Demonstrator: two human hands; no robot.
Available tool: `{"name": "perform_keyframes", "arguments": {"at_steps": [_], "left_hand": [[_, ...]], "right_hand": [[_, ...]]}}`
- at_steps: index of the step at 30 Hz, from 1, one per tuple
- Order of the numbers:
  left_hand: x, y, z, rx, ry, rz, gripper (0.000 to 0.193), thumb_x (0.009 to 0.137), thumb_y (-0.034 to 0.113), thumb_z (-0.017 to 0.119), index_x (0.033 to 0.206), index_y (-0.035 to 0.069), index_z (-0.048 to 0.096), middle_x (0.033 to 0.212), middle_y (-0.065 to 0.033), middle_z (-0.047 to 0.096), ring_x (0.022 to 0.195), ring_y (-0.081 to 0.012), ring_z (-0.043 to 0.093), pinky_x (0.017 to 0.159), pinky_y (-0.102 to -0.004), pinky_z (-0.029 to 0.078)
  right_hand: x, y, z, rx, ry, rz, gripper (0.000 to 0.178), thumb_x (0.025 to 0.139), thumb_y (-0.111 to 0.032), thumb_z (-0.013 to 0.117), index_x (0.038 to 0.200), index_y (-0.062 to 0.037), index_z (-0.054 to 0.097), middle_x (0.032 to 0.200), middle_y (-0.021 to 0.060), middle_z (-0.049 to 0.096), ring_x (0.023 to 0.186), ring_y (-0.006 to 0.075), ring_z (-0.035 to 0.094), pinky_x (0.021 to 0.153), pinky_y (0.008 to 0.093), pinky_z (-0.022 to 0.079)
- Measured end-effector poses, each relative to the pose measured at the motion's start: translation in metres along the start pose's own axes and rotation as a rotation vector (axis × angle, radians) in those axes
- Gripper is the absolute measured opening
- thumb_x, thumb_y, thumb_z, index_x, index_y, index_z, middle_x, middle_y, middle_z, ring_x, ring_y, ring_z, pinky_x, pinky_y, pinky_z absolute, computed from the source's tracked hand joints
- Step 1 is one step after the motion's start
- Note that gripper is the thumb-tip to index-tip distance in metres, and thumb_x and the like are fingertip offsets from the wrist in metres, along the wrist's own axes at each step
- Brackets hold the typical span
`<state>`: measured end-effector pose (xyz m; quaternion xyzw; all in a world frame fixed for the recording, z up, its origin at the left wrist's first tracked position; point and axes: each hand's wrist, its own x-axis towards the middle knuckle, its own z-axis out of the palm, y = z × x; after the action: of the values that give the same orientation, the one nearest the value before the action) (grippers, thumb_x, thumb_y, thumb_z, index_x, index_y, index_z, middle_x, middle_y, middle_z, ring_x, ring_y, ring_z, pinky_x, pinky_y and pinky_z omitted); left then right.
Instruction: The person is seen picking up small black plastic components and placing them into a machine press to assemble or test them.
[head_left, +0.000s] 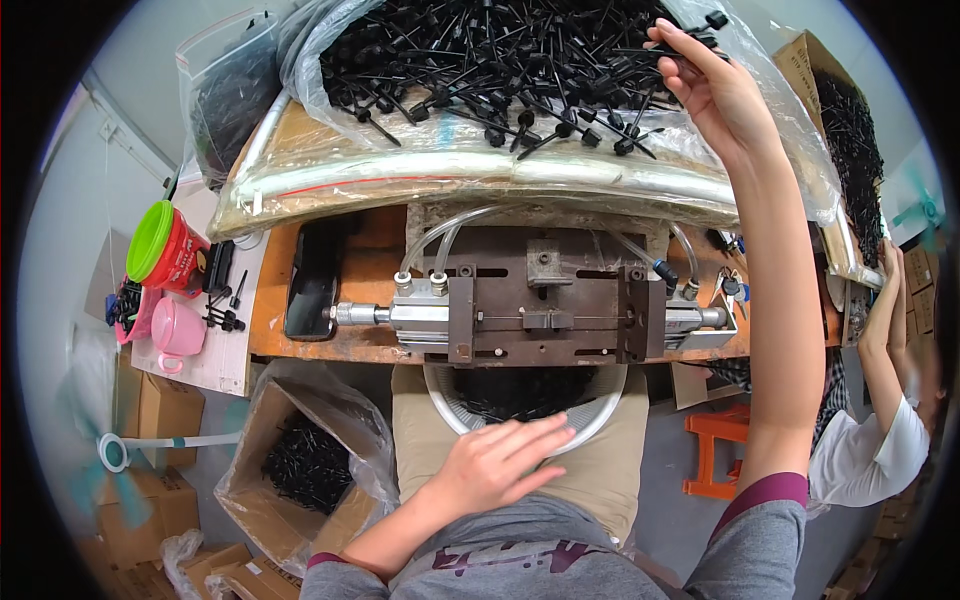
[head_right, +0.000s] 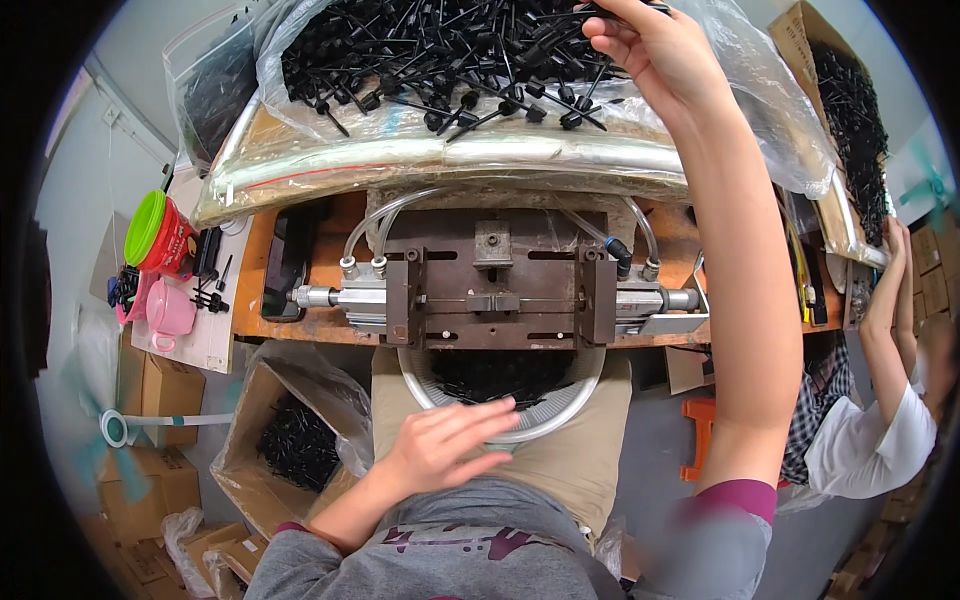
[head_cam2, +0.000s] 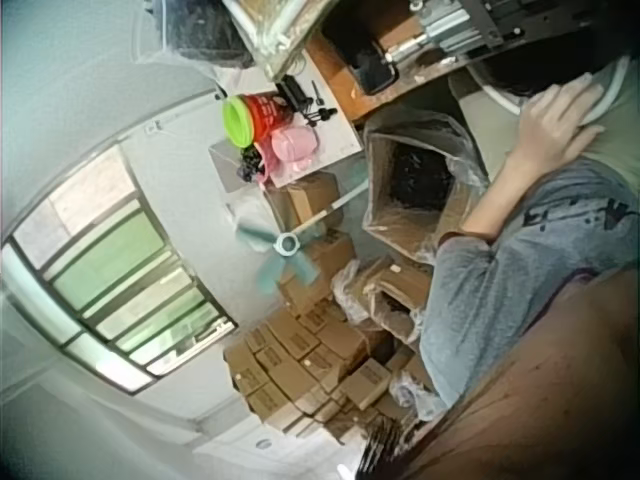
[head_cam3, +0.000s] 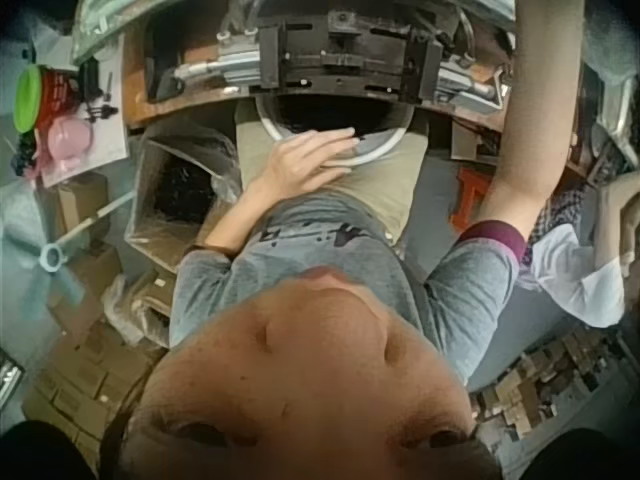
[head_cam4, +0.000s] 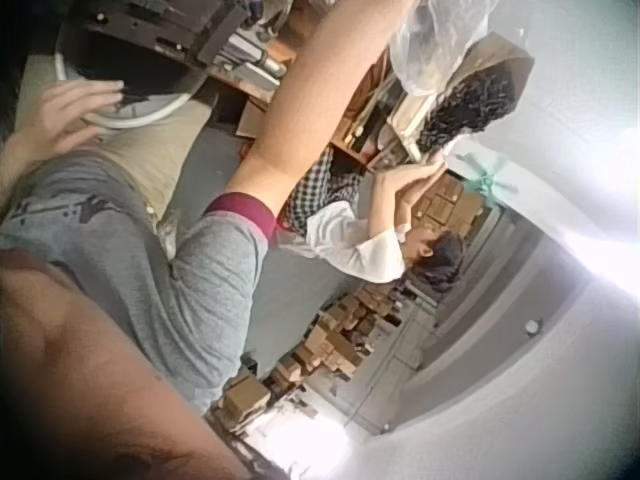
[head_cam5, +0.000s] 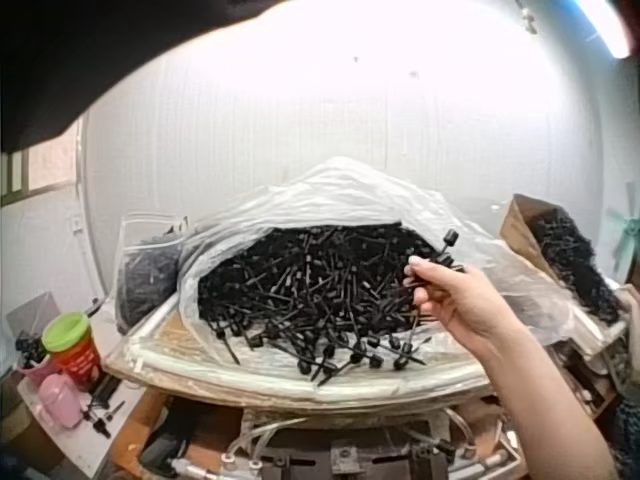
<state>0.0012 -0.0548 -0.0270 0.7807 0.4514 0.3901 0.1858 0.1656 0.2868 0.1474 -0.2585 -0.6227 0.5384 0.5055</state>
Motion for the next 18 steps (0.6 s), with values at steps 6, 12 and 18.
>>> {"name": "perform_keyframes", "arguments": {"at_steps": [6, 12, 18], "left_hand": [[0.039, 0.011, -0.035, -0.684, 0.365, -0.301, 0.067, 0.082, 0.002, 0.072, 0.14, -0.006, 0.042, 0.142, -0.0242, 0.046, 0.114, -0.0277, 0.059, 0.091, -0.0385, 0.056], [0.048, 0.013, -0.042, -0.925, 0.303, -0.389, 0.05, 0.081, -0.009, 0.068, 0.128, -0.011, 0.052, 0.122, -0.0246, 0.057, 0.099, -0.028, 0.067, 0.083, -0.0338, 0.06], [0.042, 0.014, -0.045, -0.701, 0.25, -0.255, 0.036, 0.069, -0.012, 0.075, 0.103, -0.009, 0.067, 0.1, -0.0187, 0.066, 0.089, -0.0245, 0.07, 0.075, -0.03, 0.059]], "right_hand": [[-0.124, 0.002, 0.057, 0.275, -0.09, 0.159, 0.019, 0.095, -0.019, 0.062, 0.097, -0.0002, 0.066, 0.087, 0.0063, 0.067, 0.056, 0.0075, 0.055, 0.049, 0.0206, 0.043], [-0.204, 0.035, 0.072, 0.56, -0.05, 0.409, 0.019, 0.095, -0.015, 0.061, 0.099, 0.0038, 0.06, 0.089, 0.0169, 0.066, 0.05, 0.0117, 0.055, 0.04, 0.0221, 0.043], [-0.214, 0.038, 0.067, 0.733, -0.046, 0.408, 0.019, 0.098, -0.014, 0.055, 0.099, 0.0041, 0.059, 0.093, 0.0194, 0.066, 0.044, 0.0089, 0.05, 0.039, 0.019, 0.04]]}}
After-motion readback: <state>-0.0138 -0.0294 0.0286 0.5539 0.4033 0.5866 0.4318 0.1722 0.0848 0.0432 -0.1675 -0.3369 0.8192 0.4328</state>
